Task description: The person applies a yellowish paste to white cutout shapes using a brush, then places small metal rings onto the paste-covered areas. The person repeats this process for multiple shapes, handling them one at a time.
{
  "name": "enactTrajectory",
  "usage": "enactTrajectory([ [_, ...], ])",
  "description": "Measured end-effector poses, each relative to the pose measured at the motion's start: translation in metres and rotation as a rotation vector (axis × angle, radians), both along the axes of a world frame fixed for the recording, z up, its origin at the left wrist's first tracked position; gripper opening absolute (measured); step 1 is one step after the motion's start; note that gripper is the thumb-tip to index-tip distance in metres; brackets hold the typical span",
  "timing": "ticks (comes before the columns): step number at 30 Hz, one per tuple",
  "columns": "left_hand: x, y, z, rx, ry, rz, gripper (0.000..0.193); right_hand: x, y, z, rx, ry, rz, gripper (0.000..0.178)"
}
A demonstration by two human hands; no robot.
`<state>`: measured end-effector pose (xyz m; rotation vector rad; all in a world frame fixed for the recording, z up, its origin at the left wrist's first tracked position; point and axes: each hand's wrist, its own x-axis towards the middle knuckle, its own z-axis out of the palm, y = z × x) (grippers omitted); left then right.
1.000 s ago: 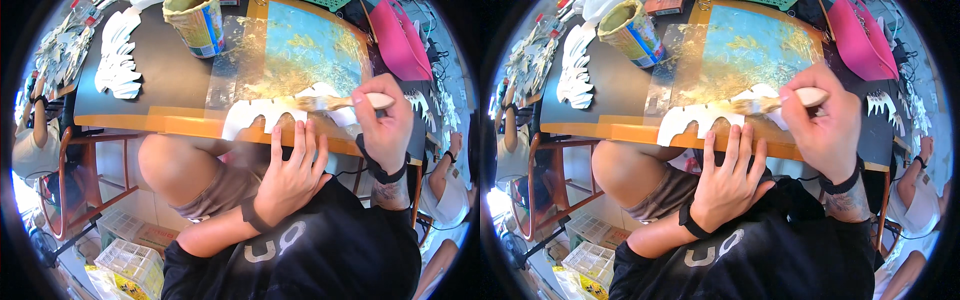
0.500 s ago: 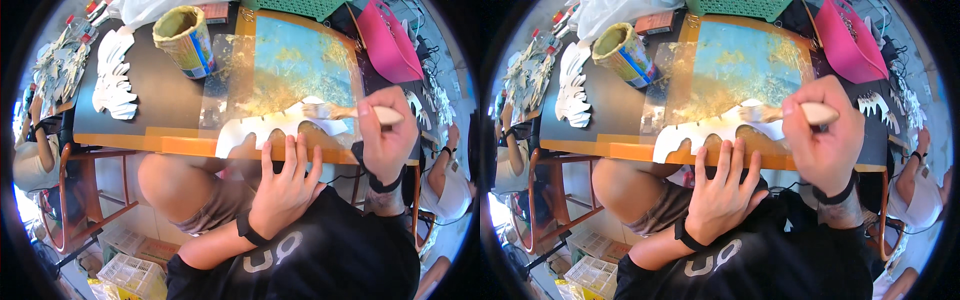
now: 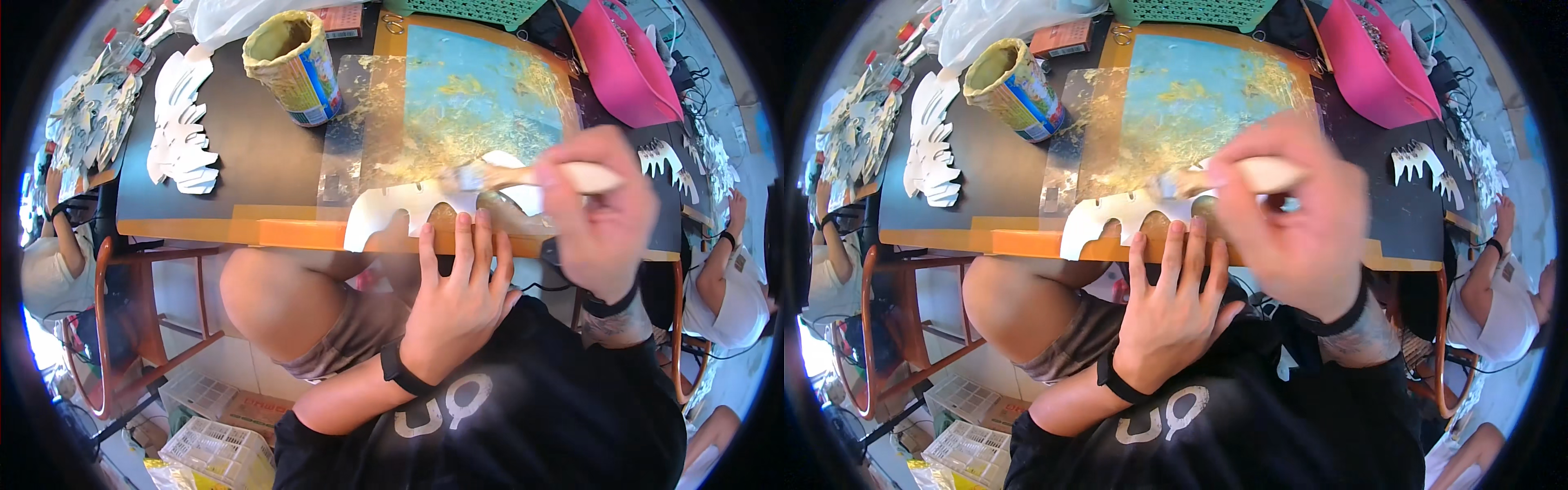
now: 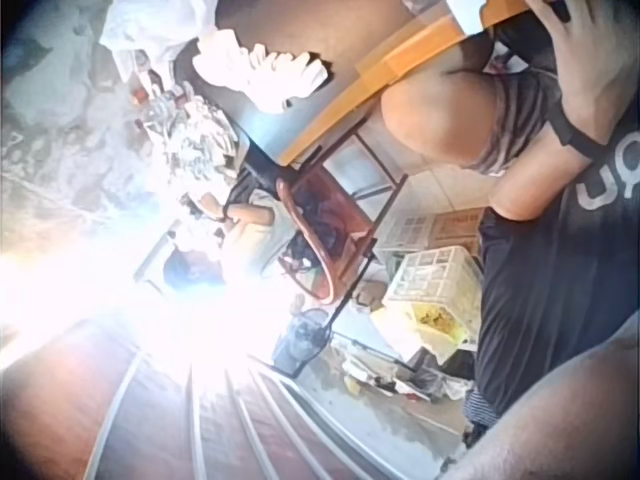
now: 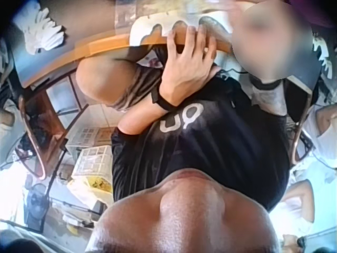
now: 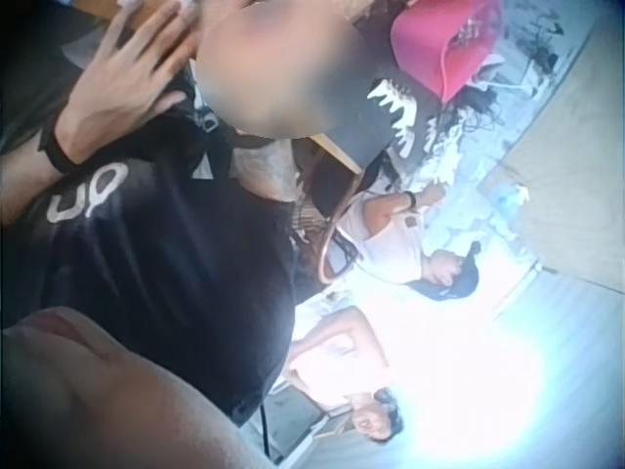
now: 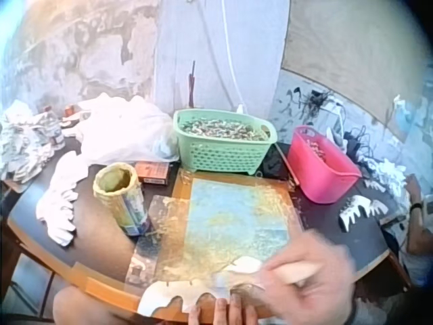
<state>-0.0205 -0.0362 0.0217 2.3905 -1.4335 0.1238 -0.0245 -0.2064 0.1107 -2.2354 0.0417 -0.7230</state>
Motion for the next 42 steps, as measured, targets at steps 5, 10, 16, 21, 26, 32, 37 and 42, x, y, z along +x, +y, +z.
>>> enactTrajectory([
  [5,0.003,0.0,0.002,-0.012,0.02,-0.007,0.071,0.005,-0.021,-0.005,-0.138,0.108,-0.154,0.006],
  [10,0.002,0.001,0.002,0.026,0.024,-0.021,0.074,-0.006,-0.023,0.011,0.109,0.007,-0.178,0.007],
  [16,0.003,0.0,0.002,0.051,0.017,-0.012,0.075,0.012,-0.02,-0.016,-0.098,0.114,-0.008,0.008],
  [21,0.002,-0.002,0.002,0.047,0.022,-0.013,0.074,-0.002,-0.036,0.01,-0.028,0.045,-0.21,0.007],
  [26,0.002,0.0,0.003,0.036,0.013,-0.015,0.071,-0.011,-0.016,0.006,0.068,-0.108,0.009,0.004],
  [32,0.001,-0.001,-0.001,-0.004,0.007,-0.012,0.069,-0.001,-0.033,-0.008,-0.026,0.212,0.027,0.005],
  [37,0.0,-0.002,-0.001,-0.019,0.014,-0.014,0.068,-0.012,-0.033,0.015,0.039,0.116,-0.083,0.005],
  [42,-0.001,-0.003,-0.001,-0.001,-0.004,-0.005,0.068,0.005,-0.021,-0.007,-0.148,0.153,0.054,0.005],
])
